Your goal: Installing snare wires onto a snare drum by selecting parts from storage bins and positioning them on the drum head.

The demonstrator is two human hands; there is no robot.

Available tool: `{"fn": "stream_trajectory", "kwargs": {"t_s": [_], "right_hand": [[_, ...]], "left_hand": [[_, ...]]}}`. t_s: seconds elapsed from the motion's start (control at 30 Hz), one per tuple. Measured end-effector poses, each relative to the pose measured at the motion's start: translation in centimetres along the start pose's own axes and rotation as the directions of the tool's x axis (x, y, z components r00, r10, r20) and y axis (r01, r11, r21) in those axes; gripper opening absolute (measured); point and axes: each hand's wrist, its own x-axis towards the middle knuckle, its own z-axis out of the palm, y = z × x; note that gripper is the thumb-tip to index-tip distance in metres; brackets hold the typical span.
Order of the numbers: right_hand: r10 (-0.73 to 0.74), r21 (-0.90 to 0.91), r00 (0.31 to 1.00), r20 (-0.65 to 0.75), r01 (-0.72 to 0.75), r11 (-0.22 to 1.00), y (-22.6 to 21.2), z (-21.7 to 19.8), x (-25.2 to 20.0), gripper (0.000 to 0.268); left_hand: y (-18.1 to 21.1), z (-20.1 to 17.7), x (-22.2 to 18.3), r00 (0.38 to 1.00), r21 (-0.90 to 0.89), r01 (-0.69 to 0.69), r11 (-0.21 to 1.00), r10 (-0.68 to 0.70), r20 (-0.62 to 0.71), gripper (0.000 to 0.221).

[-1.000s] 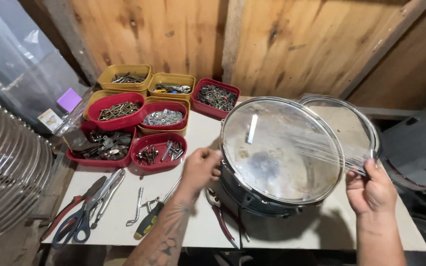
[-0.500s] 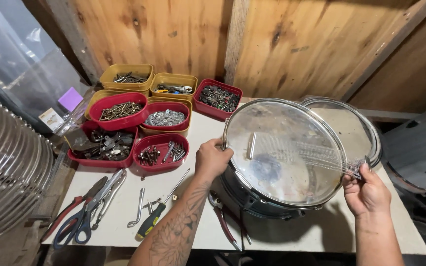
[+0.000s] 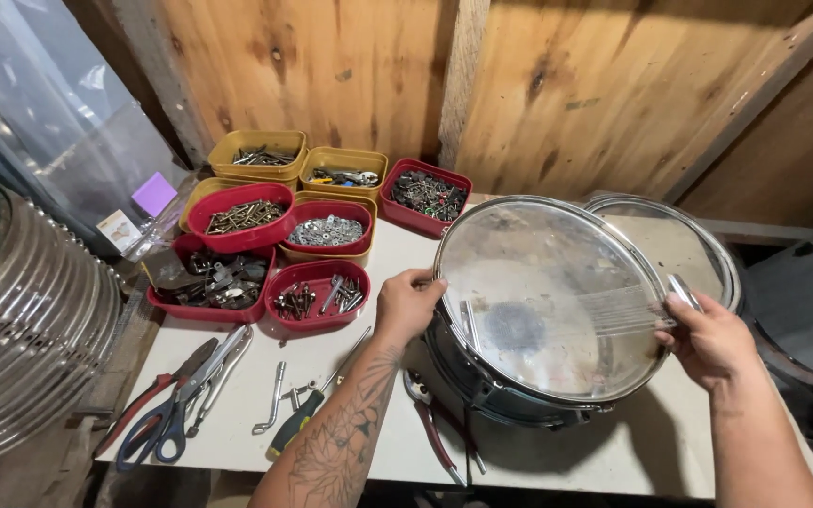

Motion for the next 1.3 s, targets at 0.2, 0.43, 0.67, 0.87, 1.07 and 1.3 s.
{"fn": "stream_trajectory", "kwargs": {"t_s": [0.2,0.43,0.67,0.87,1.07,1.3], "right_hand": [[-0.015,-0.199,0.999,-0.041,0.007,0.980,-2.9,3.9,1.3,0.054],[0.001,-0.468,1.000,-0.031,-0.015,0.884,-6.6,7.0,1.0,0.057],[-0.039,-0.537,0.999,0.016,0.041,0.842,-5.8,7.1,3.1,0.054],[-0.120,-0.759,0.991,0.059,0.123,0.639,-5.0,7.3,5.4,0.050],[-0.225,-0.920,0.967,0.123,0.196,0.341,-4.5,8.6,6.6,0.047],[-0.142,-0.920,0.990,0.001,0.057,0.387,-7.8,12.0,2.3,0.047]], "left_hand": [[-1.3,-0.3,-2.3,0.991,-0.199,0.092,0.976,-0.071,0.111,0.039],[-2.3,-0.6,-5.1,0.989,-0.214,0.100,0.972,-0.075,0.125,0.037],[-2.9,-0.2,-6.4,0.990,-0.133,0.052,0.990,-0.034,0.137,0.027],[-1.9,0.0,-8.0,0.987,-0.045,0.046,0.998,-0.038,0.153,0.029],[-1.9,0.5,-8.6,0.987,-0.025,0.067,0.997,-0.062,0.147,0.026],[-1.6,0.6,-9.3,0.982,-0.037,0.085,0.996,-0.077,0.174,0.023]]}}
